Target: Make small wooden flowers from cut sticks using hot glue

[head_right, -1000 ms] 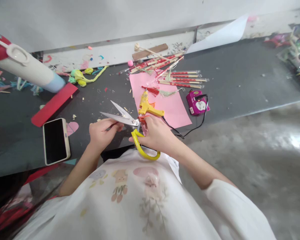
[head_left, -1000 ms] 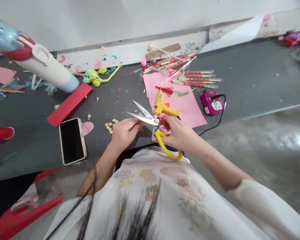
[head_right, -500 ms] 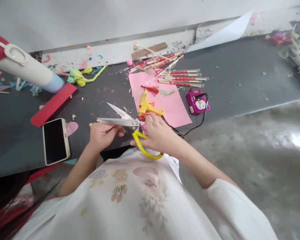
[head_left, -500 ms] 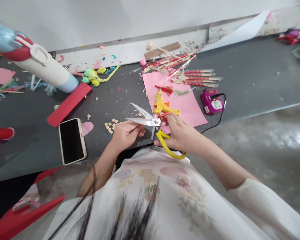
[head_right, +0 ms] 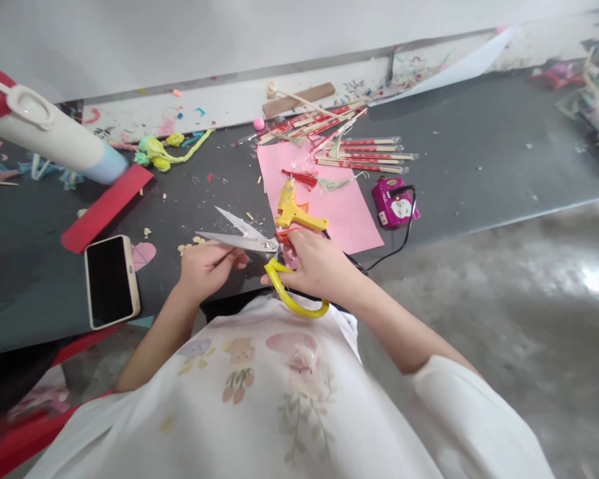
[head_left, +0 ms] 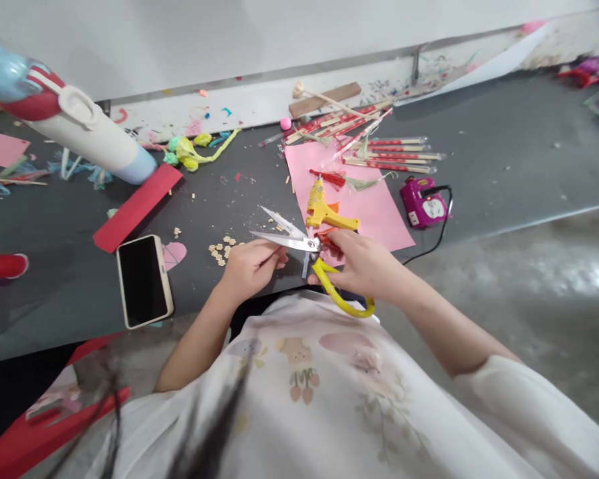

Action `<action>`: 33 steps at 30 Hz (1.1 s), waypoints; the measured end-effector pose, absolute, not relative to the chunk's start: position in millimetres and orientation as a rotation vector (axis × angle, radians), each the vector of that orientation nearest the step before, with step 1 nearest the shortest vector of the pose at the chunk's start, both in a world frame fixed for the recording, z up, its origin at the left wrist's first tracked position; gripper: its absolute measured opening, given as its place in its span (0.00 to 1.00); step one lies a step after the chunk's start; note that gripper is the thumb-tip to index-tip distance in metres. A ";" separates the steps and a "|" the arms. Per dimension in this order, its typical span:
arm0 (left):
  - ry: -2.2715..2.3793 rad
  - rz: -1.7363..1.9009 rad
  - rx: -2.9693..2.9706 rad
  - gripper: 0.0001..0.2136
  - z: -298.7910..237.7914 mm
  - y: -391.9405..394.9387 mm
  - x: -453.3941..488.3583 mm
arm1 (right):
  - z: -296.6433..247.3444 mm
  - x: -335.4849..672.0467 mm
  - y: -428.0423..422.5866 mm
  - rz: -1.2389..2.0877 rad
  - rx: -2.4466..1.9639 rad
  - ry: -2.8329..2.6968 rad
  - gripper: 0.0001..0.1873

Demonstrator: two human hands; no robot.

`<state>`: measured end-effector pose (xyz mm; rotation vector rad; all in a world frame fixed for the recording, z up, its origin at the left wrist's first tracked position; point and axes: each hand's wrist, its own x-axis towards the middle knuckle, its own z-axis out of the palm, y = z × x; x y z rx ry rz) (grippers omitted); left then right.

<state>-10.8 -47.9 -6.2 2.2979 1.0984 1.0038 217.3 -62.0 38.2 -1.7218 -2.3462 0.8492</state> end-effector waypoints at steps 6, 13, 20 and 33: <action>1.137 0.972 2.347 0.14 -4.9 -48.2 -8.8 | 36.3 216.6 -60.5 0.896 -1.779 -2.314 0.23; 1.318 1.091 2.468 0.08 -10.7 -50.6 -3.6 | 35.0 213.7 -63.6 1.049 -1.803 -2.180 0.22; 1.250 0.936 2.216 0.13 -5.4 -48.9 -5.4 | 28.8 216.4 -70.7 0.963 -1.621 -2.243 0.23; 1.234 0.871 2.048 0.14 1.2 -50.4 -6.1 | 32.1 215.9 -71.0 1.022 -1.604 -2.175 0.26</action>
